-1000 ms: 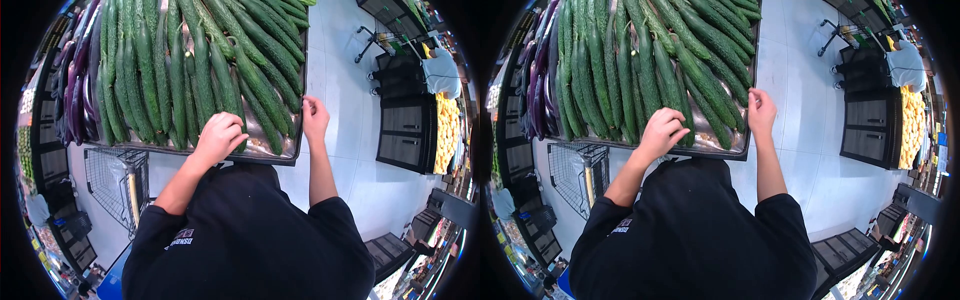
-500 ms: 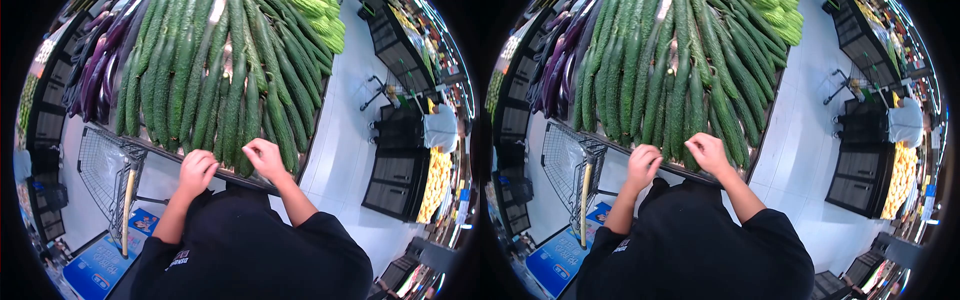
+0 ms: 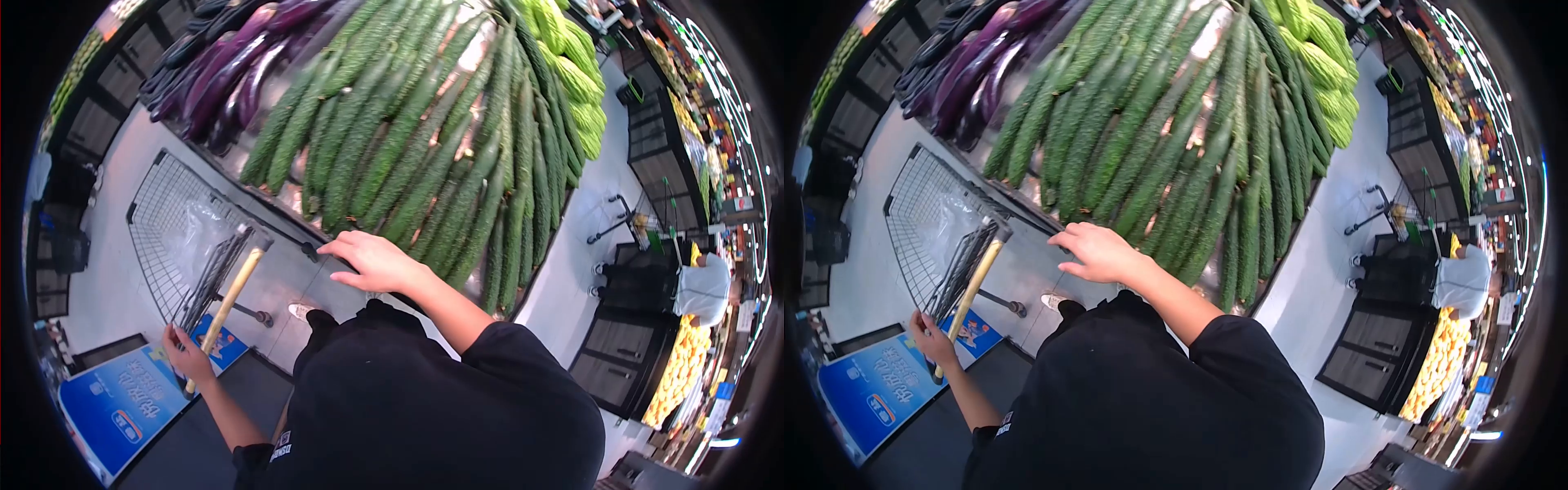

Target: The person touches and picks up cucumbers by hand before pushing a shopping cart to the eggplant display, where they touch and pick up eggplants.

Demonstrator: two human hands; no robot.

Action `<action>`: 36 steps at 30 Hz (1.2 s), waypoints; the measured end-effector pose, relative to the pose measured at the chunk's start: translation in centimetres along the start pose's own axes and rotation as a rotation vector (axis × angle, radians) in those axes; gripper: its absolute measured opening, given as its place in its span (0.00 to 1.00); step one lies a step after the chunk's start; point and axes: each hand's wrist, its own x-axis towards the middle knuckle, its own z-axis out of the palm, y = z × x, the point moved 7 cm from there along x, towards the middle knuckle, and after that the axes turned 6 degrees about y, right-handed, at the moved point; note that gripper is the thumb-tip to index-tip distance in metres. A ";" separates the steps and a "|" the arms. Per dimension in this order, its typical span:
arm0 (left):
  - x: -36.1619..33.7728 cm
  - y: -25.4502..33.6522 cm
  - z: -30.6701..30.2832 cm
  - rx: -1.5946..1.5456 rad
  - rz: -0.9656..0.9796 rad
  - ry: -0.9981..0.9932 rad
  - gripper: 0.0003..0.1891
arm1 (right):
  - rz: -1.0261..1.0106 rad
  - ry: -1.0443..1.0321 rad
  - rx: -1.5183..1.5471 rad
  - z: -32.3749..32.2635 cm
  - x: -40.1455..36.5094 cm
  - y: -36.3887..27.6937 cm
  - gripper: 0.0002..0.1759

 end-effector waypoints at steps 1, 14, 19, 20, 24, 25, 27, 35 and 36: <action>-0.3 -2.5 -1.1 0.065 -0.047 -0.023 0.14 | -0.020 -0.023 -0.011 1.4 1.3 -0.8 0.24; -4.6 -13.9 -5.1 0.180 -0.420 -0.031 0.12 | 0.051 0.000 -0.299 15.6 16.0 -3.7 0.31; -4.1 -13.8 -4.4 0.251 -0.495 -0.060 0.13 | 0.129 -0.120 -0.358 19.6 17.1 -3.6 0.31; -4.0 -14.0 -4.5 0.254 -0.501 -0.054 0.13 | 0.134 -0.180 -0.476 20.4 17.3 -3.5 0.30; -2.9 -13.3 -4.1 0.447 -0.469 -0.129 0.14 | 0.167 -0.234 -0.577 22.2 18.6 -3.6 0.28; -2.3 -13.3 -4.0 0.445 -0.460 -0.146 0.14 | 0.162 -0.255 -0.593 22.8 19.1 -3.5 0.27; -1.3 -13.8 -3.7 0.443 -0.431 -0.151 0.13 | 0.165 -0.287 -0.558 23.2 20.1 -3.8 0.28; 2.8 -16.3 -2.3 0.447 -0.462 -0.214 0.11 | 0.115 -0.324 -0.534 24.5 24.3 -4.2 0.28; 3.2 -16.7 -1.9 0.444 -0.464 -0.230 0.10 | 0.109 -0.330 -0.524 24.8 24.9 -4.2 0.28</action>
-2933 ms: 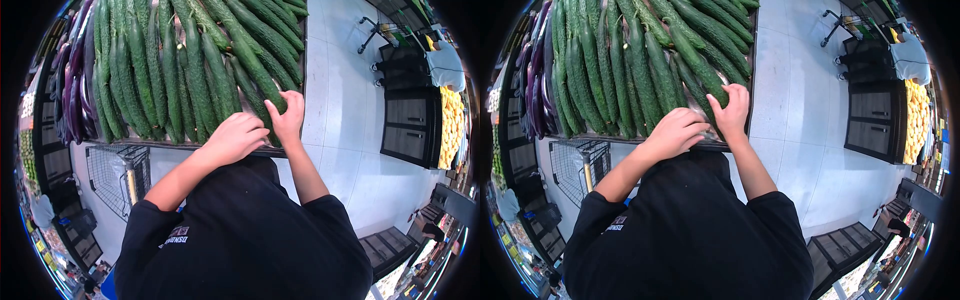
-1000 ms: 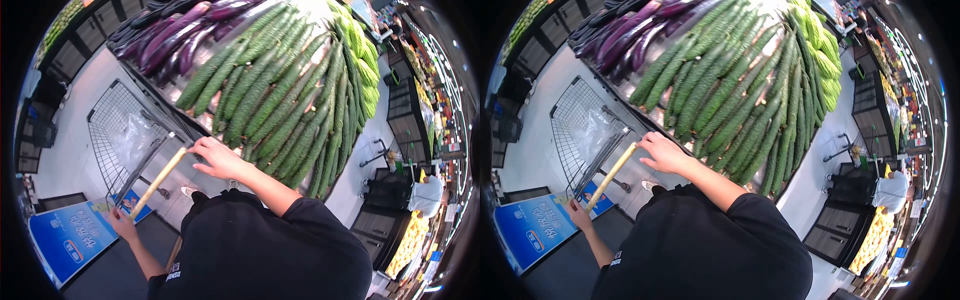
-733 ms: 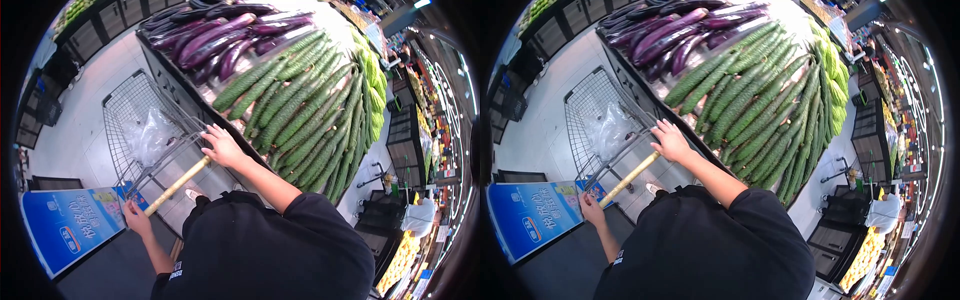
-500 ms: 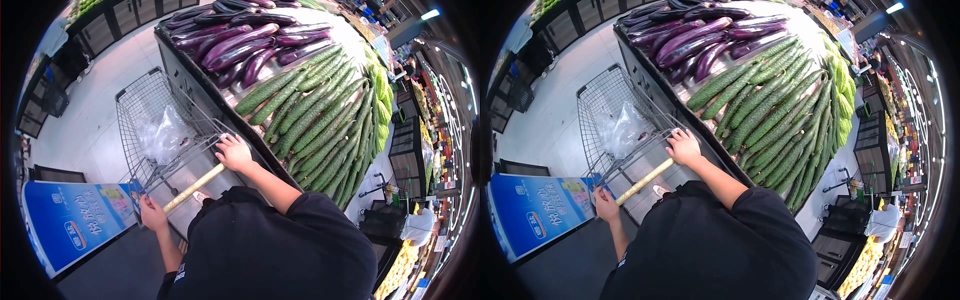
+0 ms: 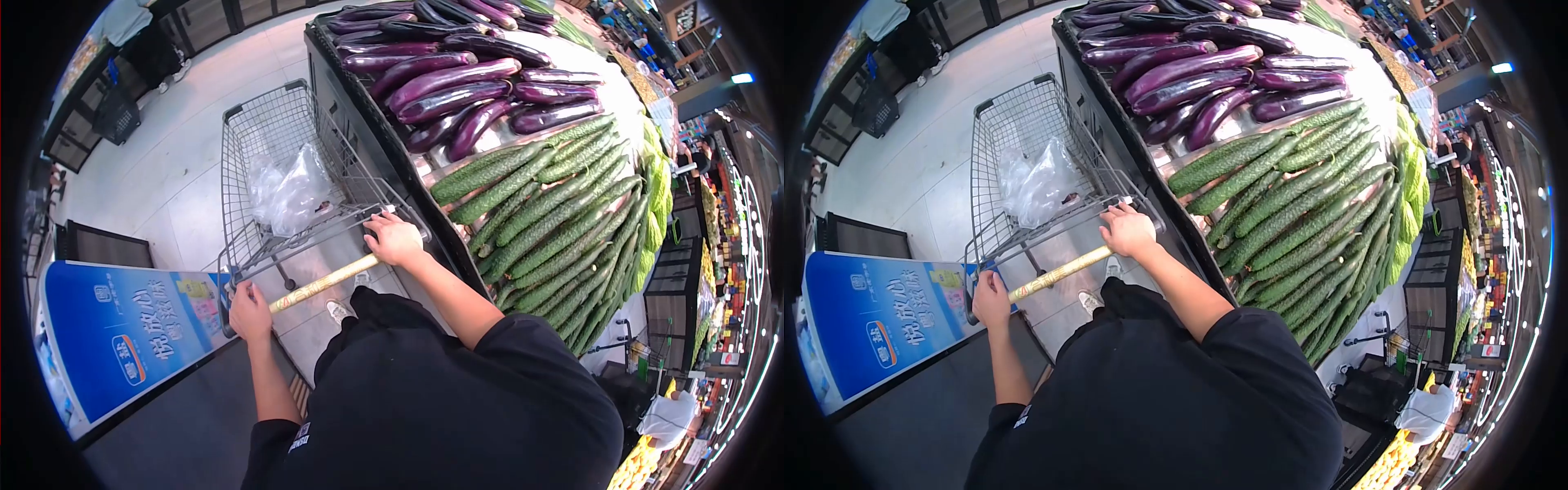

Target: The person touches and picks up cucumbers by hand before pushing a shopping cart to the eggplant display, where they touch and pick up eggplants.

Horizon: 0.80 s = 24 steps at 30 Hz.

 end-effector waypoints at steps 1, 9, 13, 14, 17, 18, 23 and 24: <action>0.6 -0.2 0.3 0.011 -0.005 0.003 0.10 | -0.016 -0.006 -0.002 0.0 0.7 0.0 0.28; 4.4 0.4 1.2 0.019 -0.150 -0.087 0.11 | -0.152 0.015 0.034 -0.3 4.2 -0.7 0.27; 6.1 0.0 1.9 0.119 -0.092 0.013 0.12 | -0.217 0.042 0.135 -1.7 5.4 -1.1 0.26; 6.5 -0.2 2.0 0.135 -0.099 0.015 0.12 | -0.213 0.044 0.139 -2.1 5.6 -1.1 0.26; 7.9 0.3 2.3 0.158 -0.117 0.023 0.13 | -0.268 0.036 0.125 -2.3 6.5 -1.3 0.26; 8.3 0.2 2.3 0.177 -0.137 0.023 0.13 | -0.266 0.039 0.126 -2.3 6.8 -1.1 0.26; 10.5 -0.4 3.0 0.162 -0.134 0.071 0.13 | -0.338 -0.013 0.151 -3.7 8.7 -2.0 0.26; 10.9 -0.4 3.0 0.177 -0.133 0.074 0.13 | -0.341 -0.049 0.139 -3.8 9.0 -2.1 0.26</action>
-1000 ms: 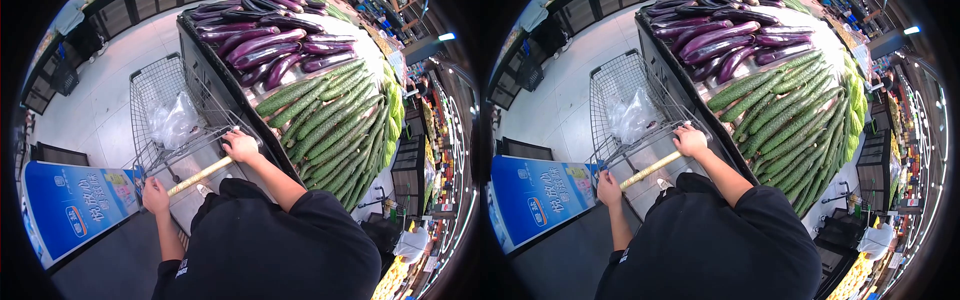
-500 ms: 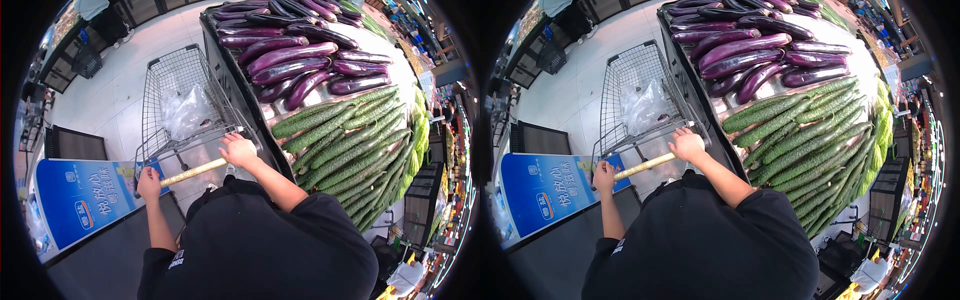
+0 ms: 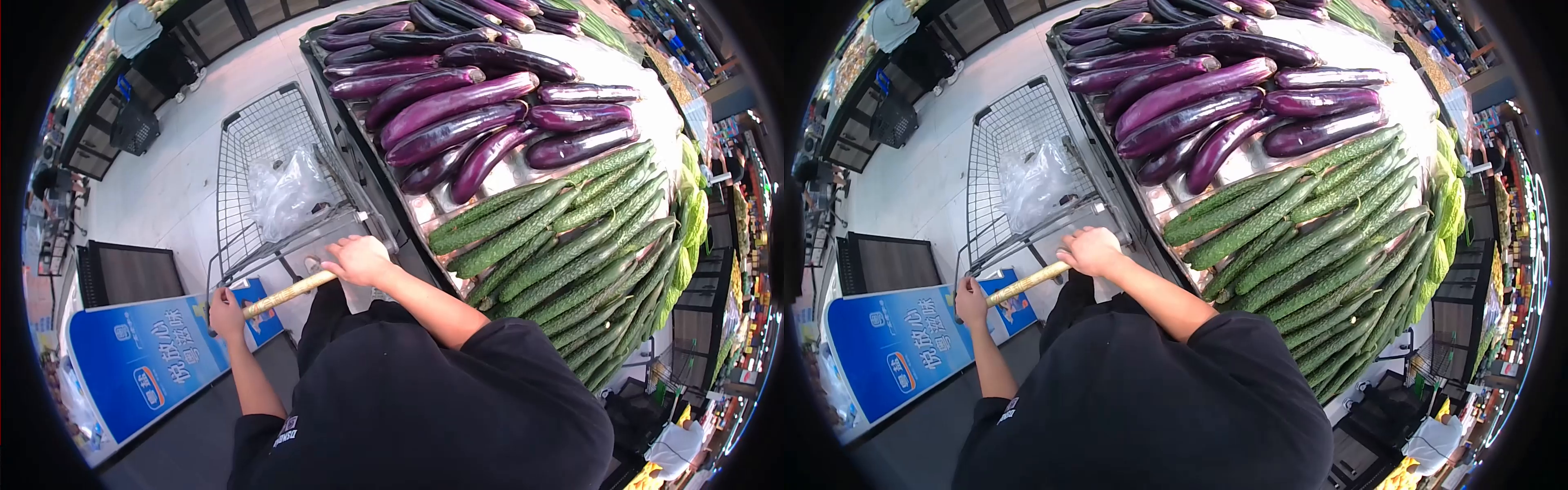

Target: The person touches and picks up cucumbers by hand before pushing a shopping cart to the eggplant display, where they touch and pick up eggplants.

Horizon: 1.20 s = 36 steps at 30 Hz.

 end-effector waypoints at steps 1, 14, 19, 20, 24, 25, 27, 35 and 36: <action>0.5 0.1 0.1 0.013 -0.001 0.005 0.13 | -0.003 0.009 0.021 -0.2 0.4 0.1 0.27; 9.8 1.3 3.4 0.046 -0.040 -0.048 0.14 | -0.282 0.175 0.079 -1.7 7.5 0.4 0.21; 13.5 6.2 4.9 -0.232 0.153 0.035 0.12 | -0.263 0.170 0.077 -2.6 11.6 0.9 0.19; 13.8 7.8 5.3 -0.237 0.163 0.023 0.12 | -0.278 0.175 0.089 -2.7 12.4 0.8 0.19; 14.2 16.5 7.4 -0.634 0.329 -0.121 0.08 | -0.235 0.152 0.091 -3.1 16.1 1.2 0.20; 14.1 18.6 7.7 -0.651 0.427 -0.155 0.08 | -0.229 0.150 0.100 -3.1 17.1 1.3 0.20; 13.6 22.5 7.5 -0.617 0.576 -0.242 0.08 | -0.199 0.157 0.102 -3.4 18.8 1.5 0.20; 18.5 27.4 10.0 -0.276 0.680 -0.490 0.12 | -0.043 0.536 0.055 -5.7 21.2 0.7 0.19; 19.0 27.8 9.9 -0.265 0.676 -0.494 0.13 | -0.026 0.548 0.050 -5.9 21.2 0.3 0.19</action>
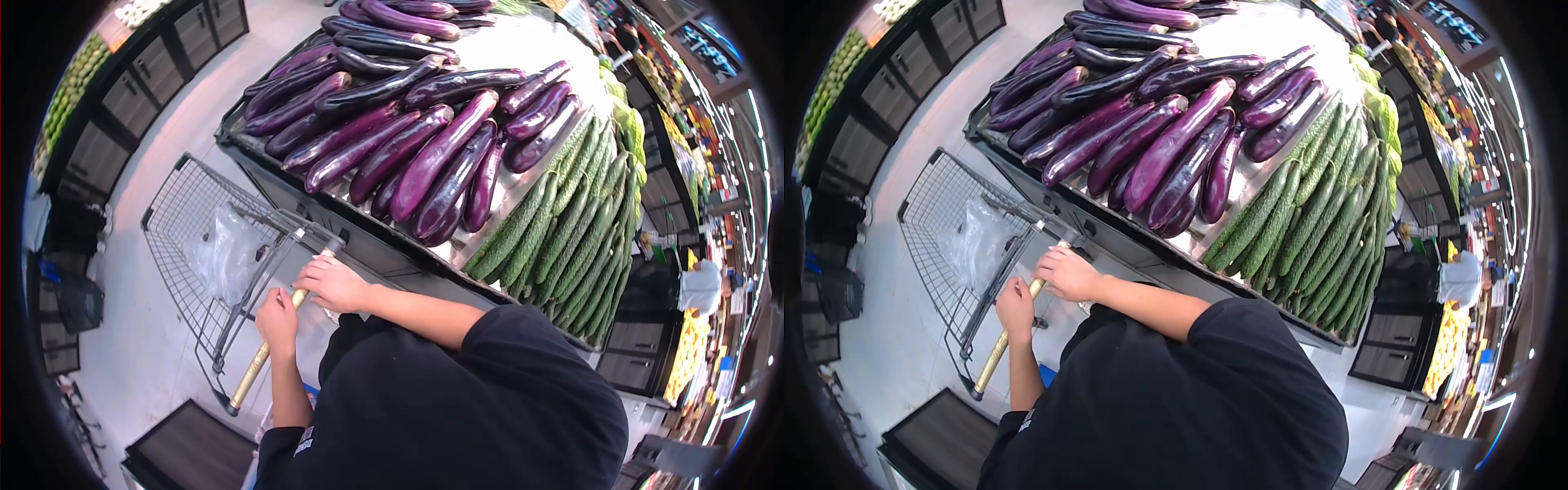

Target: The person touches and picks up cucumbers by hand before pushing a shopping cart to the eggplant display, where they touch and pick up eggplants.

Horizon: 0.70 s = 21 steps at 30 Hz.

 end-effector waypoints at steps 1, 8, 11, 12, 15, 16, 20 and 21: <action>0.5 -0.1 -0.3 0.010 -0.008 -0.007 0.14 | 0.050 0.109 0.046 -0.9 -0.2 -0.2 0.20; 3.6 -1.6 -0.1 0.010 0.002 -0.002 0.14 | 0.370 0.508 -0.053 -12.5 -4.0 2.3 0.25; 4.1 -2.2 -0.3 -0.004 0.015 0.012 0.15 | 0.717 0.698 -0.105 -17.8 -7.9 5.6 0.27; 4.4 -2.5 -0.2 -0.011 0.021 0.029 0.15 | 0.776 0.767 -0.161 -19.8 -9.1 6.5 0.34; 5.5 -3.1 -0.2 -0.006 0.030 0.049 0.15 | 1.020 0.760 -0.290 -23.2 -13.1 10.1 0.48; 5.8 -3.1 -0.2 0.002 0.017 0.045 0.15 | 1.095 0.732 -0.301 -23.8 -14.1 11.3 0.51; 6.8 -3.0 -0.3 0.074 0.038 0.065 0.17 | 1.327 0.494 -0.194 -23.0 -16.1 14.3 0.60; 7.0 -3.2 -0.2 0.092 0.021 0.045 0.17 | 1.345 0.443 -0.167 -22.7 -16.1 14.8 0.64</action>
